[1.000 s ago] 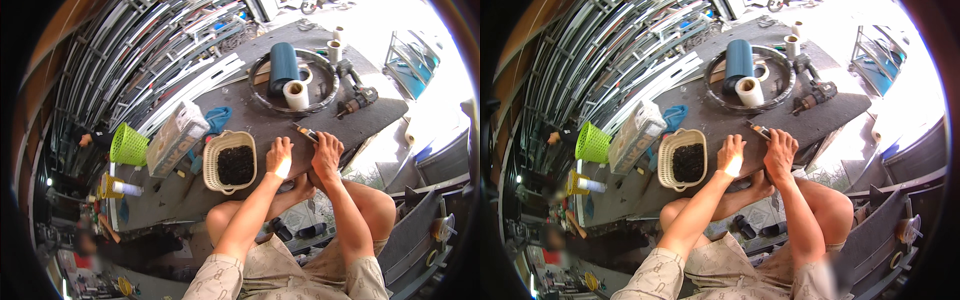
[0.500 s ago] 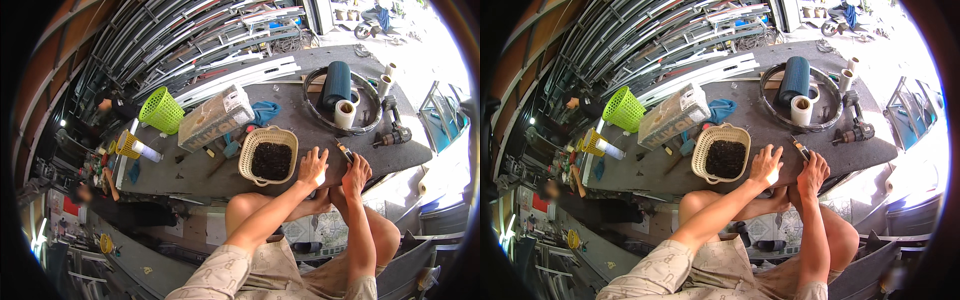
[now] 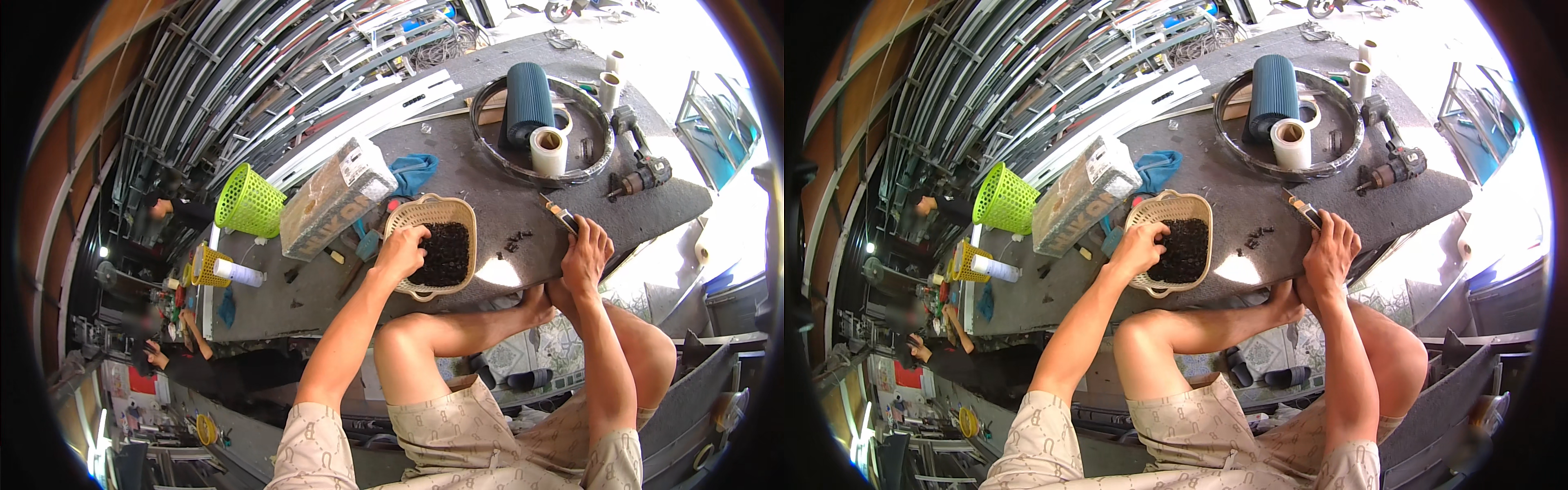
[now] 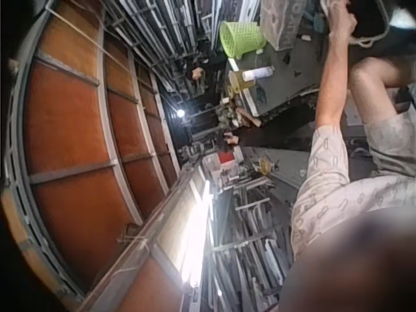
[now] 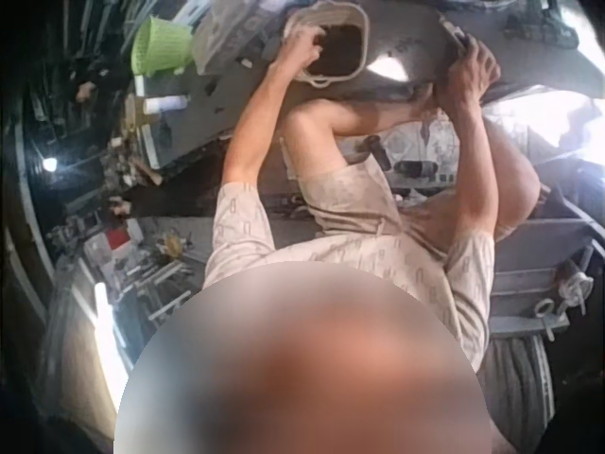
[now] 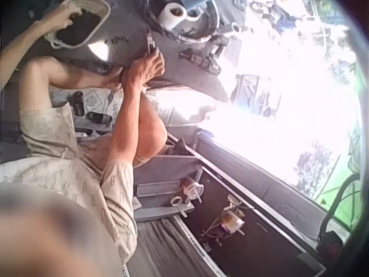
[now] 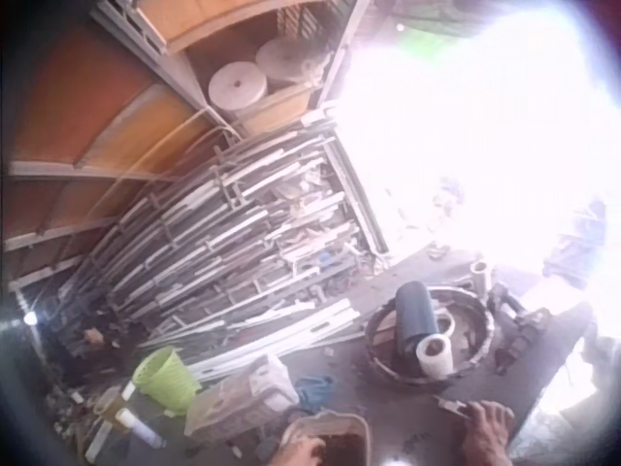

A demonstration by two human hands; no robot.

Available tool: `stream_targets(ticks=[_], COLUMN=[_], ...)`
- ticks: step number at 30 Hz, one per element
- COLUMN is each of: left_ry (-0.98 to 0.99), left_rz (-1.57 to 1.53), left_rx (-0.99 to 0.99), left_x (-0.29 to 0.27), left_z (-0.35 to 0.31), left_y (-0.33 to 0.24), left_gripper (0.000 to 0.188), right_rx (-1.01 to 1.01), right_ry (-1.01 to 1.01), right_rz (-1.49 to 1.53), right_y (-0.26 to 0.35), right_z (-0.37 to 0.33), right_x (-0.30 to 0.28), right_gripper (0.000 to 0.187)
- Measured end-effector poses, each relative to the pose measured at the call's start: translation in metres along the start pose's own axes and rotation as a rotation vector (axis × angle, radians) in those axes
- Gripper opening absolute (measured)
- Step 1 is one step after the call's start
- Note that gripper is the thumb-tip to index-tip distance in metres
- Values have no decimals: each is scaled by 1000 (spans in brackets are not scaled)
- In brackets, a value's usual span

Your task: The person uses pliers to trim small black fasteners at a workbench, then picks up a basket of fasteners and continues trimming them while sitting on the floor. The person also retrieves a long aluminum profile from a rack and places it on the table.

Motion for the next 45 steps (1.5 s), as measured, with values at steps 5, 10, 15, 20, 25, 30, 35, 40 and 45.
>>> stream_targets(ticks=[5,10,15,20,25,30,35,40,45], left_ry=[6,-45,-102,-98,-58,-52,-101,-94,27], left_rz=[46,-673,-1234,-948,5,201,-58,-1120,-1777], left_rx=[-28,-322,-419,-385,-32,-2,-111,-440,-459], left_x=[11,-15,-33,-14,-3,7,-10,7,29], left_z=[8,8,11,13,18,20,15,3,-1], left_y=[10,42,44,45,26,20,20,50,44], left_gripper=[23,25,21,26,24,18,17,15,12], right_rx=[2,2,14,15,9,9,13,15,8], right_ry=[-6,-23,-23,-23,-37,-38,-27,-30,-41], right_rz=[14,5,7,12,14,16,10,4,-3], right_y=[-1,-1,0,0,0,0,0,-1,0], right_z=[1,1,1,2,1,2,2,1,1], right_x=[-1,-2,-2,-3,-4,-4,-3,-2,-3], right_gripper=[44,43,42,41,42,43,43,42,41])
Point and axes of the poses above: each hand's wrist, its own z-axis towards the middle knuckle, its own x-axis out of the palm, y = z × x, the point moved 10 cm from there along z, towards the middle knuckle, and after that the axes turned 13 degrees about -z, right-handed, at the moved point
